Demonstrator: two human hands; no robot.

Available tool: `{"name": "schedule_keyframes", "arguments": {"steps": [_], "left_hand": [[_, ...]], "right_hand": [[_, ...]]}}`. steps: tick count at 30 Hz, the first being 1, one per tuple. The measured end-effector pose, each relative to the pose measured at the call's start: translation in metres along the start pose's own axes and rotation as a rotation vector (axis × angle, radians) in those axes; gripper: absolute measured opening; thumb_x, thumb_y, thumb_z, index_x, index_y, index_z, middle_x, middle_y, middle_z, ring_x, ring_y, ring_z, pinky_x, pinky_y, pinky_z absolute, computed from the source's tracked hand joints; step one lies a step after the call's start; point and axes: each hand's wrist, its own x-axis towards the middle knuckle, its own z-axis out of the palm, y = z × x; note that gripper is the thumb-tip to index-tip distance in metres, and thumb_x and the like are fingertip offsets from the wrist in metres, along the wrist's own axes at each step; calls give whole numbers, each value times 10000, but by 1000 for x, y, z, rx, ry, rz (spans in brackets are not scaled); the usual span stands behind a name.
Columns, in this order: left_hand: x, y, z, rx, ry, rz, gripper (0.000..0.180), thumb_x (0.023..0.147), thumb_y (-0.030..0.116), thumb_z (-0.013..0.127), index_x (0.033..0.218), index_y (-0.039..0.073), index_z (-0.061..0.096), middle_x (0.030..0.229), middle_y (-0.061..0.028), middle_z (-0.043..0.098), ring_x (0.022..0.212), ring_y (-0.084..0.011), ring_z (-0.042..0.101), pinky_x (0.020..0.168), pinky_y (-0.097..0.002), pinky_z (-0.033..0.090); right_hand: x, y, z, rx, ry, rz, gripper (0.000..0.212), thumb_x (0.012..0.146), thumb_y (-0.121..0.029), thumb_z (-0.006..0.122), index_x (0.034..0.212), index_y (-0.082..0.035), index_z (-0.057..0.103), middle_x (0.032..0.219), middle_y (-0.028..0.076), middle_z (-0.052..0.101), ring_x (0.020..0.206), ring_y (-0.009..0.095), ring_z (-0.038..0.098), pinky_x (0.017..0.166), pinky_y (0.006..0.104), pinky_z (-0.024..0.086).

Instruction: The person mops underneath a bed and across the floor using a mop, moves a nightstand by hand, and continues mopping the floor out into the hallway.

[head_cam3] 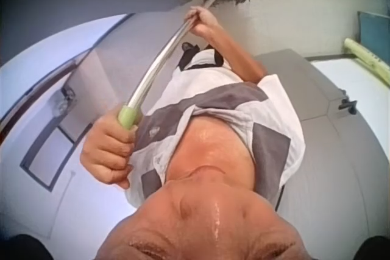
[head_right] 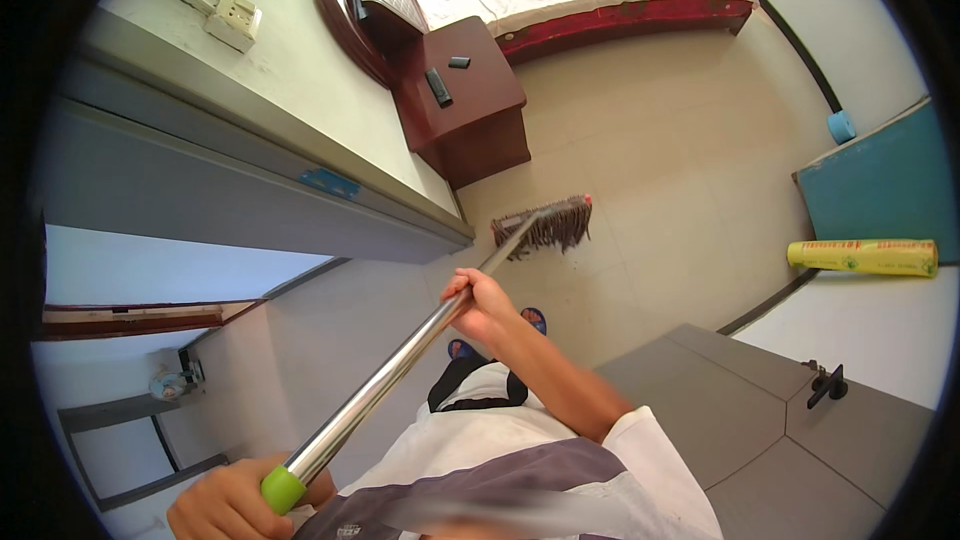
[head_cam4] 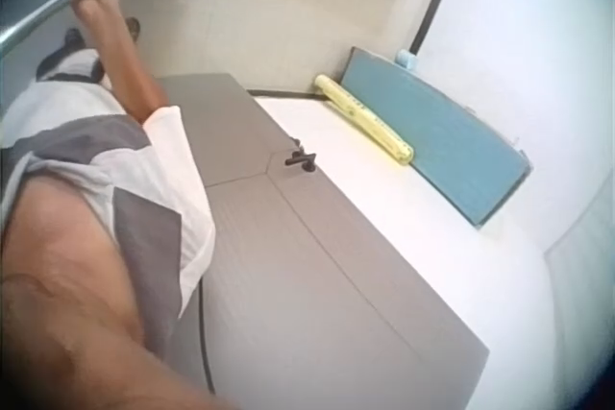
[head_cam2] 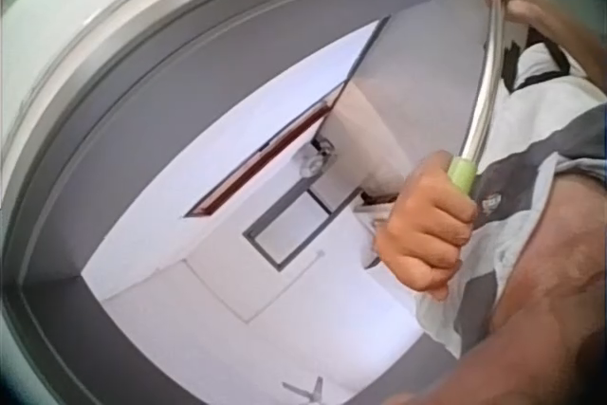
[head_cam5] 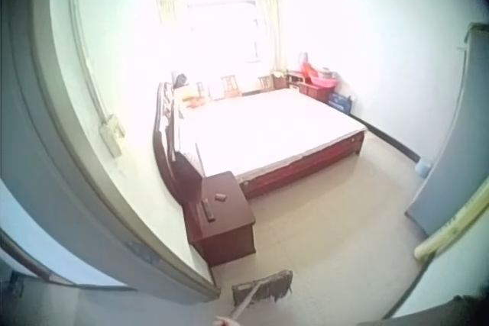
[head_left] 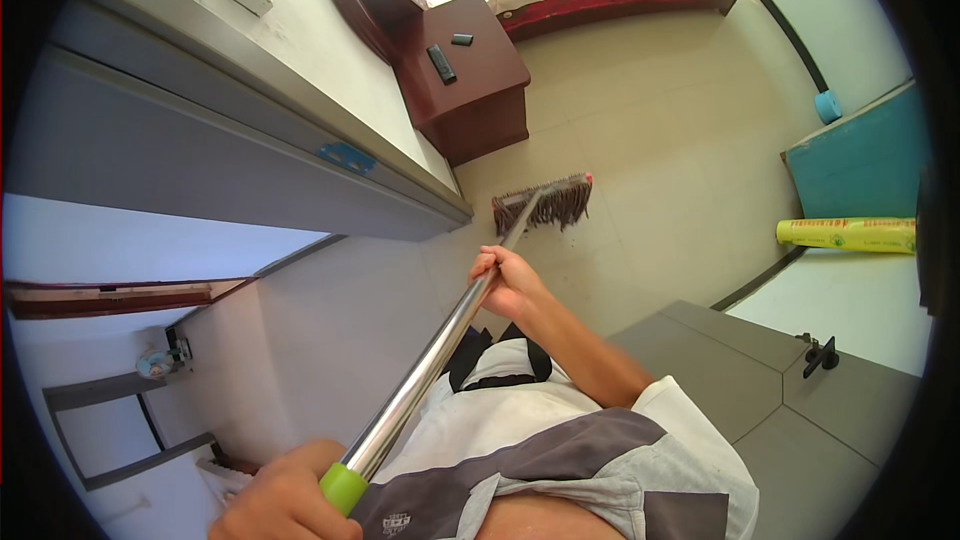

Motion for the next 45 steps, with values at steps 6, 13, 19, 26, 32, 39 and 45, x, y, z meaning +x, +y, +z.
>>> {"name": "schedule_keyframes", "arguments": {"steps": [6,13,19,26,32,39,45], "left_hand": [[-10,-7,9,29,-126,-77,305,774,92,546,500,51,420,432,15,311,324,-93,317,337,-243,236],[-66,-111,45,339,-255,-568,311,691,234,635,575,74,395,538,-39,397,477,-221,408,439,-329,294],[-69,-125,51,230,-121,-550,275,695,190,667,571,59,459,531,-28,385,448,-215,405,425,-312,300],[-51,-85,29,60,-52,-526,198,700,145,645,611,45,499,510,-30,401,446,-213,430,410,-307,293],[-38,-56,-6,-64,-85,-481,156,655,130,672,619,22,565,550,-33,507,488,-184,500,461,-285,369],[2,-16,7,-151,-162,-220,237,737,142,636,582,8,517,465,-30,414,361,-131,402,367,-243,310],[16,-21,10,-143,-225,-63,240,718,144,640,559,32,500,448,-28,417,374,-140,431,397,-252,365]], "right_hand": [[16,2,7,-63,-18,-20,223,828,-66,455,632,-90,350,519,-21,377,447,89,384,478,225,406],[84,-97,-66,121,-102,20,278,841,-157,474,597,-109,348,481,-34,382,390,73,373,399,186,381],[70,-118,-117,47,27,66,331,873,-205,405,565,-97,354,471,-18,396,406,82,404,422,194,404],[17,-69,-110,-137,258,-34,254,817,-90,417,573,-95,346,482,-6,383,412,92,399,437,212,428],[4,-46,-122,100,250,45,178,708,-12,429,578,-96,340,508,7,376,442,134,406,486,270,409],[-40,-21,-51,136,98,8,186,741,-9,432,597,-73,334,527,6,368,469,121,401,531,268,396],[-67,-55,2,82,-48,-152,185,748,-14,431,594,-75,348,522,6,376,472,114,407,528,273,397]]}}
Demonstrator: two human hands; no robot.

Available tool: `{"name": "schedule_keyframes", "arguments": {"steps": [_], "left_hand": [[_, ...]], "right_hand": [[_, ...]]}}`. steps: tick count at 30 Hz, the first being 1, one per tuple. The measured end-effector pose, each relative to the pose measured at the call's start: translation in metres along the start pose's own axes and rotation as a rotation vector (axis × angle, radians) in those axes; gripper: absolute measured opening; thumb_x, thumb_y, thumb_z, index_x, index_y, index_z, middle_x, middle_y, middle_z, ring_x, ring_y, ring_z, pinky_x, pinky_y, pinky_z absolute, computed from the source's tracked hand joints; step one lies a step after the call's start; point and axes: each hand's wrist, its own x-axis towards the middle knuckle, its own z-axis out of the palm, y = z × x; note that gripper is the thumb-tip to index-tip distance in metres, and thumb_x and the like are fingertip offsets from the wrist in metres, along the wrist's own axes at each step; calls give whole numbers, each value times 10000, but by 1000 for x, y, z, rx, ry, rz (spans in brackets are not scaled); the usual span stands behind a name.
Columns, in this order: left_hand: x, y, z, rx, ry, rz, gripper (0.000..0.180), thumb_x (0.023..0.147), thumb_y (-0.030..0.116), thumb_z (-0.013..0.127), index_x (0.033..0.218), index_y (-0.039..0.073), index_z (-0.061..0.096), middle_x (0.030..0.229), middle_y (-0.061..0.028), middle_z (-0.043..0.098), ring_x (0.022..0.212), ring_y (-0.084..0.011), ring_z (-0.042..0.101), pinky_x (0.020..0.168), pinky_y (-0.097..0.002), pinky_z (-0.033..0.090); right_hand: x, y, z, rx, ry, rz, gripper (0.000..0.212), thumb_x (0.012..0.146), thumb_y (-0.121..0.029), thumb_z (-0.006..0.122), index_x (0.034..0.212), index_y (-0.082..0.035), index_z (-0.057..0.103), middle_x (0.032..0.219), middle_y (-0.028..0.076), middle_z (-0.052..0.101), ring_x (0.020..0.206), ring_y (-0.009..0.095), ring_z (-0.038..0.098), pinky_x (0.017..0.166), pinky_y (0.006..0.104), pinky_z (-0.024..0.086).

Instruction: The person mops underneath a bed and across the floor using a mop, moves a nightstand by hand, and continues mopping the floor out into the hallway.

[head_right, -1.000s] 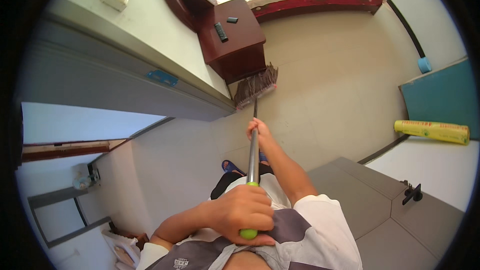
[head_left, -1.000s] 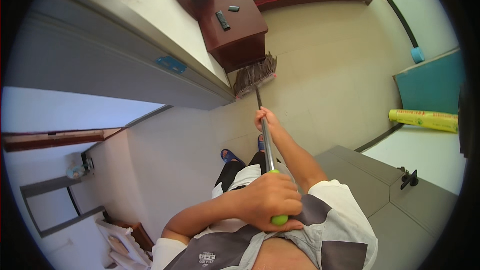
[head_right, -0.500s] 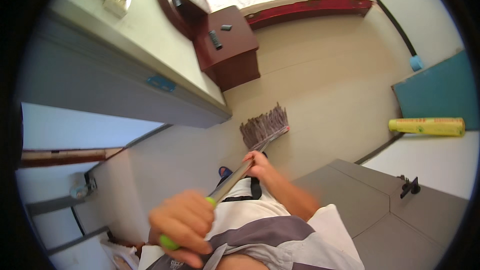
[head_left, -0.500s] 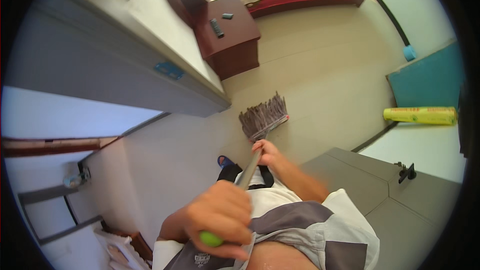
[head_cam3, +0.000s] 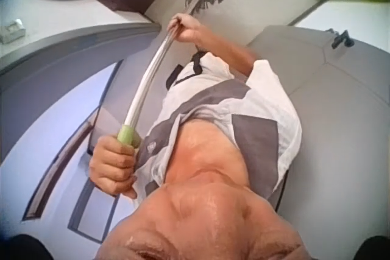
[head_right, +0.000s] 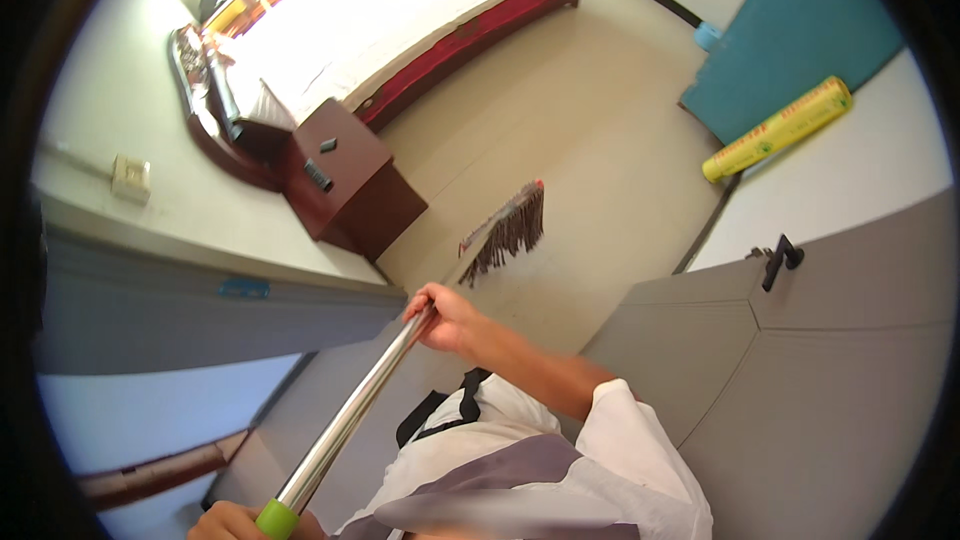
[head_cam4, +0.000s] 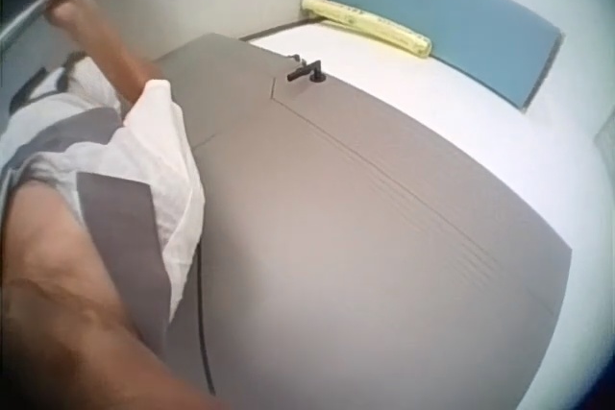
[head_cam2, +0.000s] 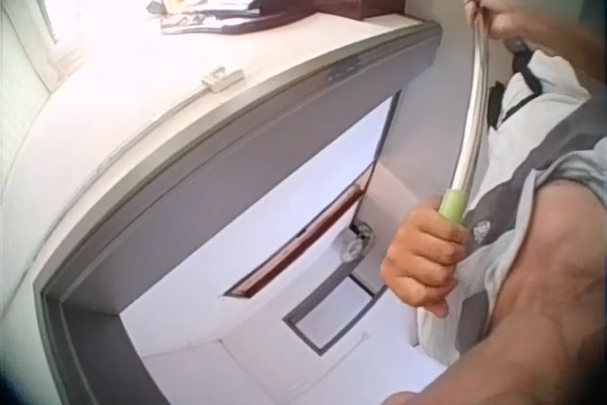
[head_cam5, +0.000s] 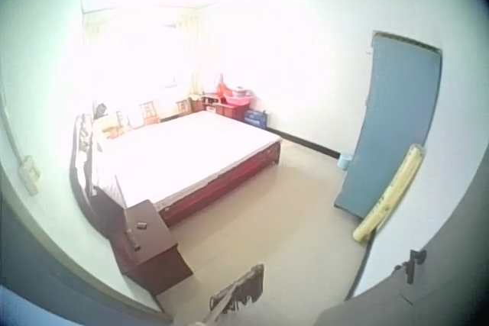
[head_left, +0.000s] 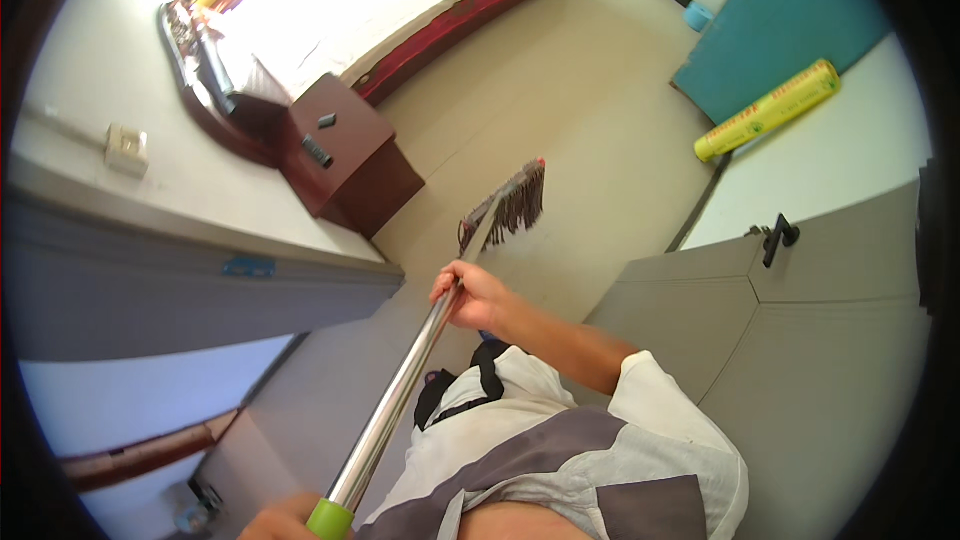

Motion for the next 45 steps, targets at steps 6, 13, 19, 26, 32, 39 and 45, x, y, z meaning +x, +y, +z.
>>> {"name": "schedule_keyframes", "arguments": {"steps": [6,13,19,26,32,39,45], "left_hand": [[-32,-67,-3,494,9,-452,159,664,129,626,550,121,516,631,13,594,724,-183,563,767,-410,383],[-166,-261,34,441,-63,-729,199,615,26,670,659,61,479,916,-60,556,1048,-271,471,932,-445,331],[-168,-260,49,401,-340,-739,208,620,47,684,637,66,478,777,-52,506,949,-255,491,943,-449,311],[-159,-163,35,69,-348,-636,186,638,51,679,641,56,493,647,-56,445,760,-261,454,896,-427,331],[-175,-66,9,16,-417,-677,192,635,51,678,615,45,488,651,-76,447,762,-280,473,827,-411,367],[-196,27,-27,-132,-392,-692,146,595,-8,655,612,23,513,619,-92,470,680,-279,501,676,-373,423],[-181,59,-50,-171,44,-637,89,530,-31,593,555,-7,511,464,-85,451,389,-234,446,438,-332,408]], "right_hand": [[36,-131,2,48,-314,-250,163,759,-54,461,607,-60,403,502,35,424,455,158,453,513,313,460],[83,-176,-74,-394,21,-648,135,765,-56,469,644,-36,411,535,53,438,441,141,457,418,298,431],[70,-164,-136,-301,118,-576,124,758,-80,451,647,-26,444,550,56,460,473,144,451,435,254,422],[50,-77,-151,-401,106,-490,74,722,-67,496,668,-17,483,589,79,517,538,165,524,481,289,468],[90,1,-184,-427,283,-484,82,743,-75,535,703,-33,478,668,92,535,533,147,516,490,259,467],[106,124,-203,-327,208,-292,111,751,-104,553,776,-59,455,698,75,530,530,120,512,516,262,469],[136,176,-210,-143,101,-284,153,749,-133,546,848,-41,474,689,66,532,658,210,544,668,372,464]]}}
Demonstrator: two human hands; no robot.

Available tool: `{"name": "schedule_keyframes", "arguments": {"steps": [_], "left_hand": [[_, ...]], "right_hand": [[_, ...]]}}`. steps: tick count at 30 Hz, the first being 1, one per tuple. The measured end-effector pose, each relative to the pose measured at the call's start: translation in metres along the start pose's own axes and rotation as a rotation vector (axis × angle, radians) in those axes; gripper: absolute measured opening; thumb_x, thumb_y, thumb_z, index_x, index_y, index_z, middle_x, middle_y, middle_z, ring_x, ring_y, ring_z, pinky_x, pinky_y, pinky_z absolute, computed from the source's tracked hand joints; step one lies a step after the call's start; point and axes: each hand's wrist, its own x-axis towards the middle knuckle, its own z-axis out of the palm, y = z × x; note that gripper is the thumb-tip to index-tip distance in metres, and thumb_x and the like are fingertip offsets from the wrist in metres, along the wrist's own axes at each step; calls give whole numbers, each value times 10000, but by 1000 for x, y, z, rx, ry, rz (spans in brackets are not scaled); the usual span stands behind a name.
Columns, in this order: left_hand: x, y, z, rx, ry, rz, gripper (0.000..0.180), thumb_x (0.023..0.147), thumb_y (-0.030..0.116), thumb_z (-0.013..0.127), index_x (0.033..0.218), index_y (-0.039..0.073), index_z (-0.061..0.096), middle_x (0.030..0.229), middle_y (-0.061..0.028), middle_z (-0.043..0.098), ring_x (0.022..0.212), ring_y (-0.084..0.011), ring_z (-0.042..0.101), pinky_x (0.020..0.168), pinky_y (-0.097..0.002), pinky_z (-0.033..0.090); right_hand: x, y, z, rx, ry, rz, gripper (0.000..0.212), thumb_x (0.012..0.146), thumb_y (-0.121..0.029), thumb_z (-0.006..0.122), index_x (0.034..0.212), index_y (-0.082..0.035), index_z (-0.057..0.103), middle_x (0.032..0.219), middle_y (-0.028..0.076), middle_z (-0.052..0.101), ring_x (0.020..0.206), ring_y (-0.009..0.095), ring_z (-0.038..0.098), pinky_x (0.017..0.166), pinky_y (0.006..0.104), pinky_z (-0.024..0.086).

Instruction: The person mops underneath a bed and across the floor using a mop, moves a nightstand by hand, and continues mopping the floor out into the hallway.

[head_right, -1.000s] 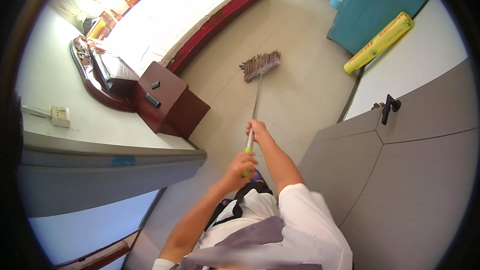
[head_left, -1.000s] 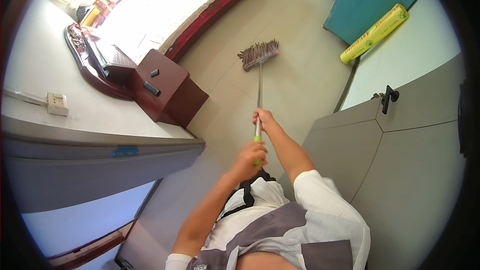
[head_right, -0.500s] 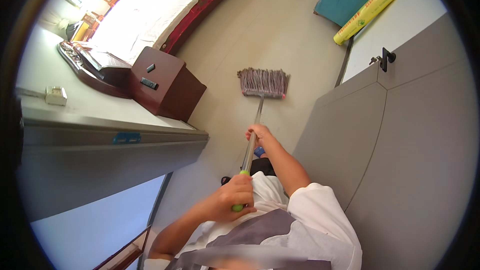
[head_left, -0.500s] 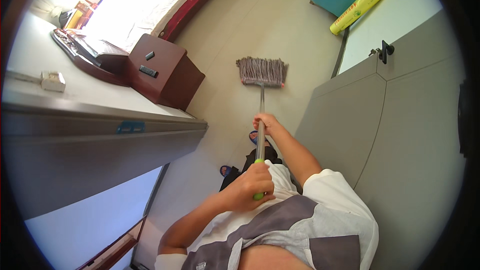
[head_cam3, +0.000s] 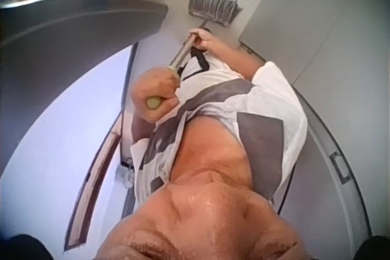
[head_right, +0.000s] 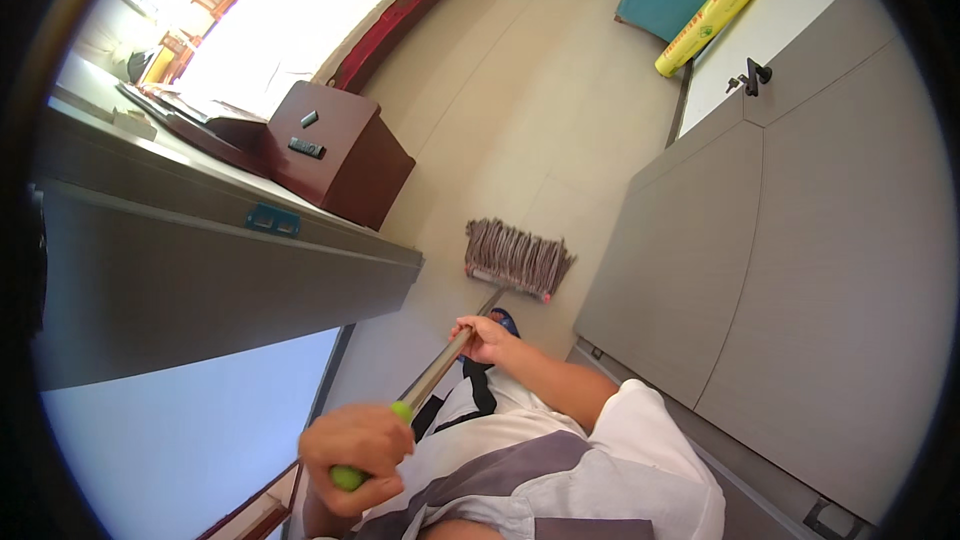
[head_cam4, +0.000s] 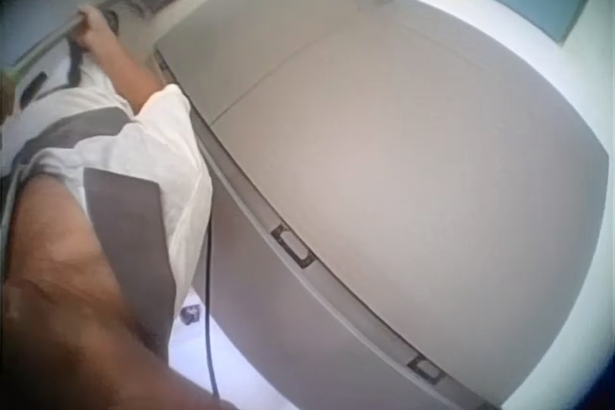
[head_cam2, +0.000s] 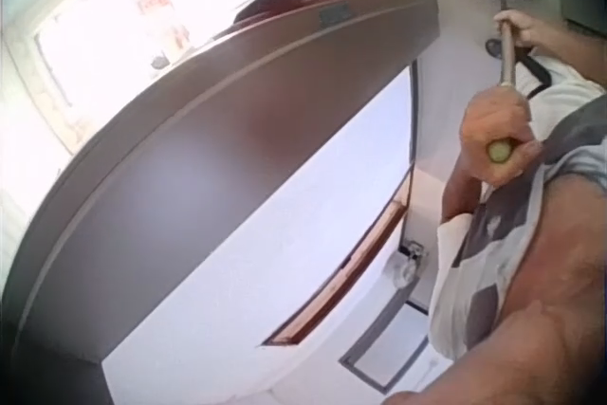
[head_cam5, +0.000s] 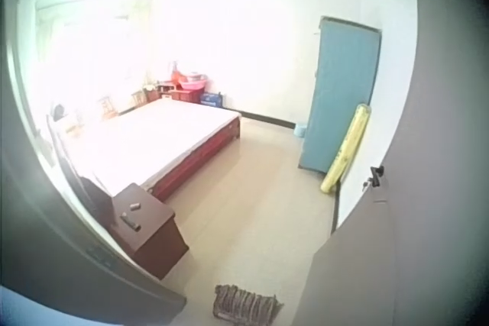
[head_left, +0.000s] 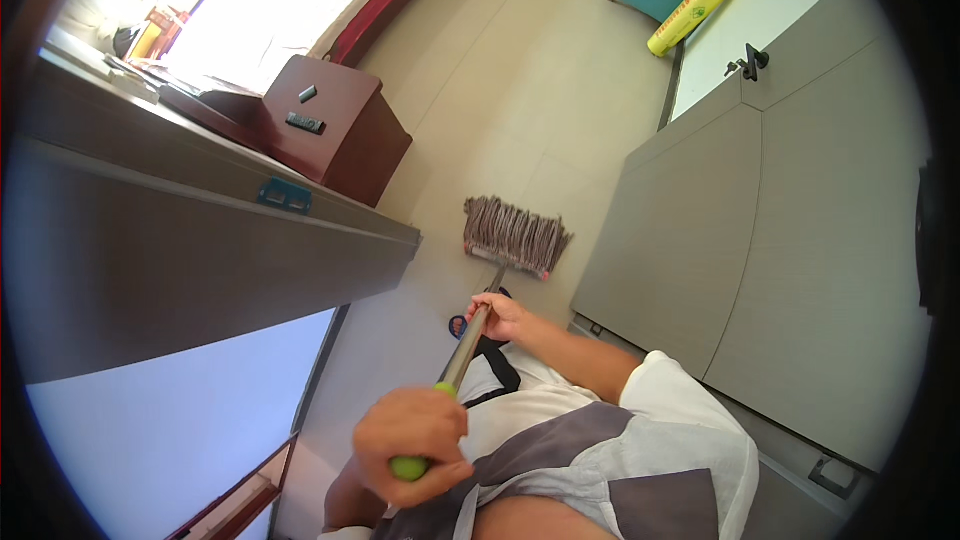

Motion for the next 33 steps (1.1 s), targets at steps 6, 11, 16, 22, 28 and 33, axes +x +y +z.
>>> {"name": "schedule_keyframes", "arguments": {"steps": [6,11,16,22,28,33], "left_hand": [[-4,21,-24,-60,13,-27,70,575,6,617,594,24,553,488,-67,508,443,-196,499,539,-349,459],[5,79,-48,-18,-108,280,144,779,164,575,713,36,577,521,-45,510,482,-168,509,527,-300,462],[0,94,-52,2,-211,352,102,783,164,581,745,71,597,534,-46,512,489,-166,504,557,-305,465],[-19,67,-39,133,124,296,157,712,10,581,838,94,618,652,-62,567,640,-203,557,617,-291,460],[-4,-67,-6,246,53,-253,328,597,-173,469,801,31,625,751,-86,609,840,-284,572,889,-433,357],[16,-195,49,244,-199,-330,301,594,-137,464,783,45,611,777,-72,549,857,-239,505,844,-345,358]], "right_hand": [[38,6,-8,489,162,135,161,747,-95,497,844,-10,400,696,100,475,683,233,514,725,403,438],[6,-12,45,493,67,222,71,736,-59,452,728,-16,395,624,95,452,635,248,502,732,427,422],[-53,-59,83,276,-73,75,66,725,-45,437,671,-21,408,602,103,457,604,271,510,709,429,436],[-72,-130,98,190,-115,-198,58,720,-28,449,675,-34,412,563,91,466,550,244,518,616,408,468],[13,-222,-4,192,32,-505,95,688,-7,477,604,-36,445,535,91,461,511,224,505,529,371,449],[30,-216,-38,-321,686,-638,120,656,1,478,536,-8,471,493,95,457,424,209,470,399,351,388]]}}
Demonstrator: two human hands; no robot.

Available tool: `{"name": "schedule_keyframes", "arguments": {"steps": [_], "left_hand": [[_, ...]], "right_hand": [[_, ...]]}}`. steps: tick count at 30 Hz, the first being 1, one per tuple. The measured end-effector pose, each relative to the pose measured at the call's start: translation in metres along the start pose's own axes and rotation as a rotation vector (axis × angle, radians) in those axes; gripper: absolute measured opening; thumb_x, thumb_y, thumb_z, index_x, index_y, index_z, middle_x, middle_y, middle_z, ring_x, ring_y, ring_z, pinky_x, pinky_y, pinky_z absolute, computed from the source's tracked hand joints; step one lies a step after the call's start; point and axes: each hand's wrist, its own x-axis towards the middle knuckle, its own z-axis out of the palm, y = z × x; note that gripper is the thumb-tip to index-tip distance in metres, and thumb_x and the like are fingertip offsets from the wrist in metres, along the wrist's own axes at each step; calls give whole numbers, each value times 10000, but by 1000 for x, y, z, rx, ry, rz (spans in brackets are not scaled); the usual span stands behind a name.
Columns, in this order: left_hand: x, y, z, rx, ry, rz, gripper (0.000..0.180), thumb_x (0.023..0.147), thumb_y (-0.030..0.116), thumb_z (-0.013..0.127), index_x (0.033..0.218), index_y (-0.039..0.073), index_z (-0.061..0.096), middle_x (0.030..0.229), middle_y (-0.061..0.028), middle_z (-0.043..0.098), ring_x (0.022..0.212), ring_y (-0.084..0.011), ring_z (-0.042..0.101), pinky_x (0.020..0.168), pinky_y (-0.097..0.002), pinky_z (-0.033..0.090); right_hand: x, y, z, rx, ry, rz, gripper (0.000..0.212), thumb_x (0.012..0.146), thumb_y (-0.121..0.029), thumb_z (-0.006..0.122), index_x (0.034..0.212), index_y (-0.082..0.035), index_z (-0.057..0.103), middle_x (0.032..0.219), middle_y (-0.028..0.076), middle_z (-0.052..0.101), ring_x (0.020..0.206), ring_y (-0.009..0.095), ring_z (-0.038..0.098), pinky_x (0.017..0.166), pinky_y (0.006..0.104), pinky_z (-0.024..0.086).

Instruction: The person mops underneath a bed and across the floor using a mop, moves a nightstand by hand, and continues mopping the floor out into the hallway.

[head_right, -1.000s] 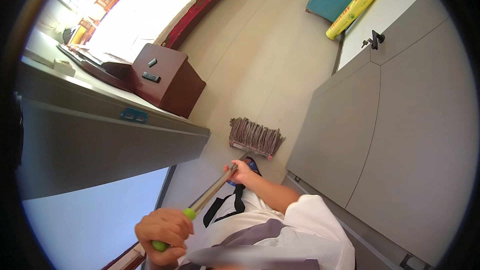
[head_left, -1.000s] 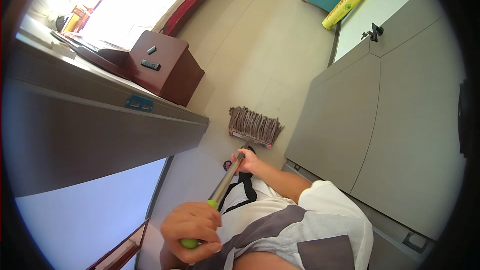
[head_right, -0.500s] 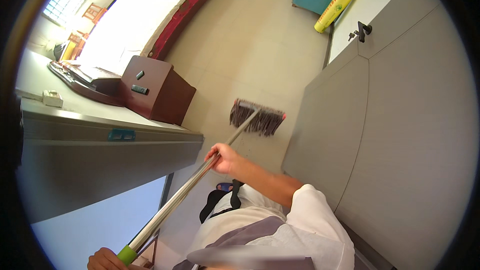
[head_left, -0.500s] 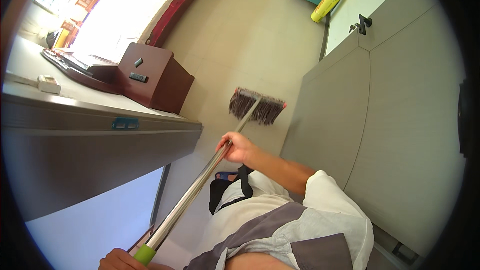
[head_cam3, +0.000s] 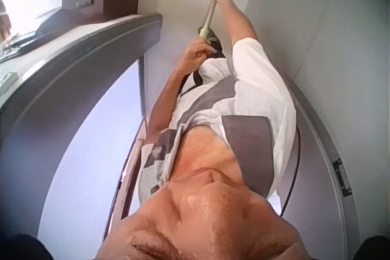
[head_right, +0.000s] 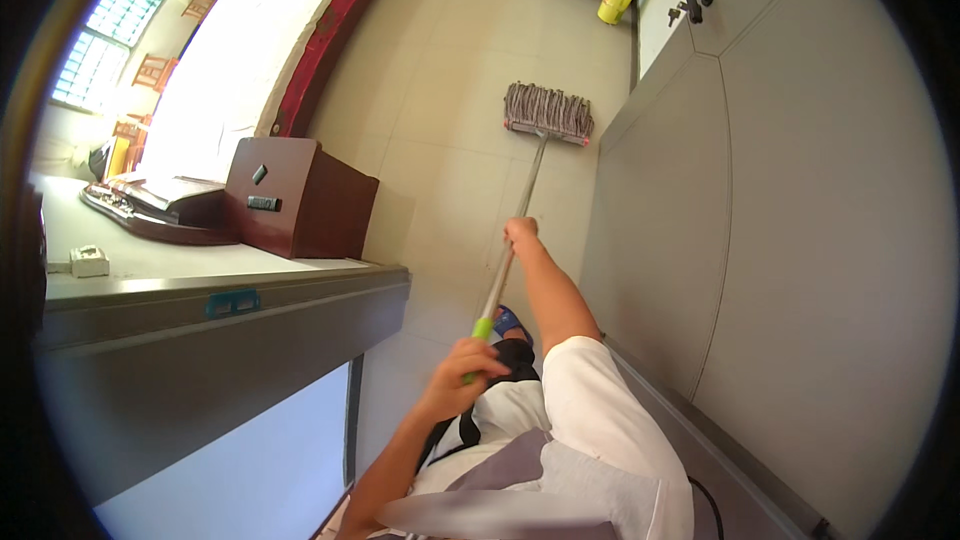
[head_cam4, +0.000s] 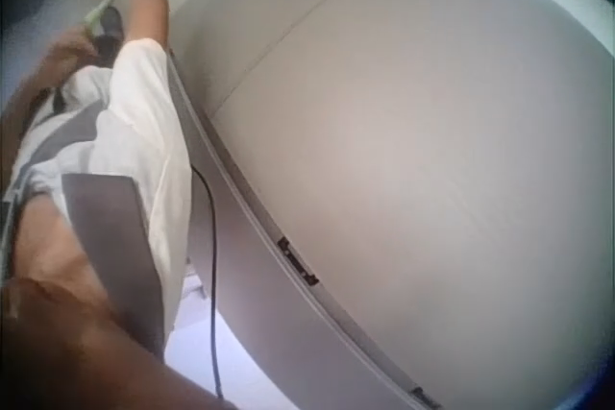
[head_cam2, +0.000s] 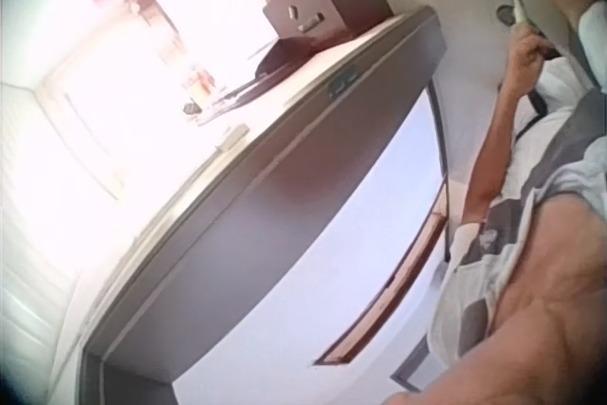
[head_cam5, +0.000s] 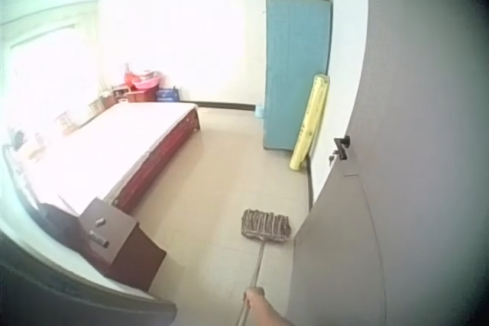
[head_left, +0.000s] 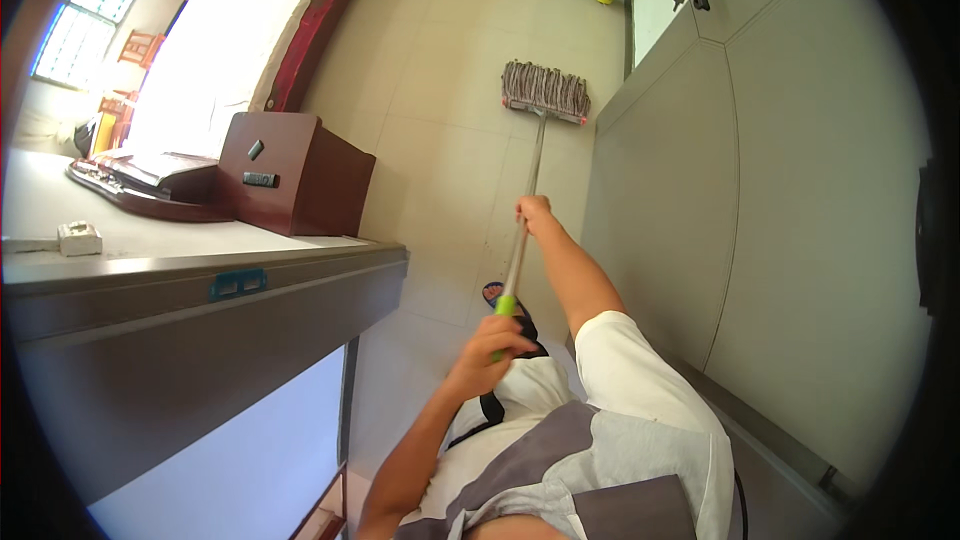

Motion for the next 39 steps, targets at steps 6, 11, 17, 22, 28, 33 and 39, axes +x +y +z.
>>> {"name": "schedule_keyframes", "arguments": {"steps": [6,11,17,22,28,33,39], "left_hand": [[-27,7,12,27,-299,37,326,582,-132,476,797,61,625,695,-33,504,796,-218,464,790,-322,356],[-128,14,-13,-45,-265,-78,344,582,-148,487,799,70,642,661,-15,500,794,-193,461,741,-298,385],[-250,35,-52,-52,-136,-234,385,570,-163,459,829,53,646,642,-13,554,764,-158,495,649,-261,419],[-340,76,-73,-40,-24,-415,435,542,-161,417,861,39,634,656,-58,584,714,-162,524,619,-250,429],[-397,127,-99,156,75,-385,407,537,-153,438,848,27,629,720,-97,596,667,-220,592,602,-298,463],[-366,172,-105,352,54,42,397,537,-172,437,853,5,603,840,-135,601,780,-257,599,663,-297,470],[-343,177,-128,395,398,262,251,593,-131,476,769,-18,614,621,-146,587,586,-250,602,513,-301,480]], "right_hand": [[-15,49,-42,-93,-20,-35,171,646,4,448,476,15,460,465,130,463,376,226,475,335,337,343],[-77,140,-14,-155,40,-145,195,681,-52,452,518,51,484,465,149,478,372,232,476,335,345,355],[-161,247,26,179,-216,122,129,787,-145,424,782,-20,458,586,82,491,454,200,504,392,342,423],[-252,297,40,189,-337,369,211,811,-213,386,890,-26,447,695,115,544,596,266,574,544,408,501],[-331,338,57,236,-654,652,153,807,-184,451,886,-53,437,700,83,528,669,290,576,698,454,484],[-285,355,55,649,-475,839,170,796,-171,482,877,-30,433,710,86,511,641,267,549,716,441,471],[-271,330,90,854,-106,923,129,789,-83,465,725,-73,353,624,46,432,467,178,443,486,328,423]]}}
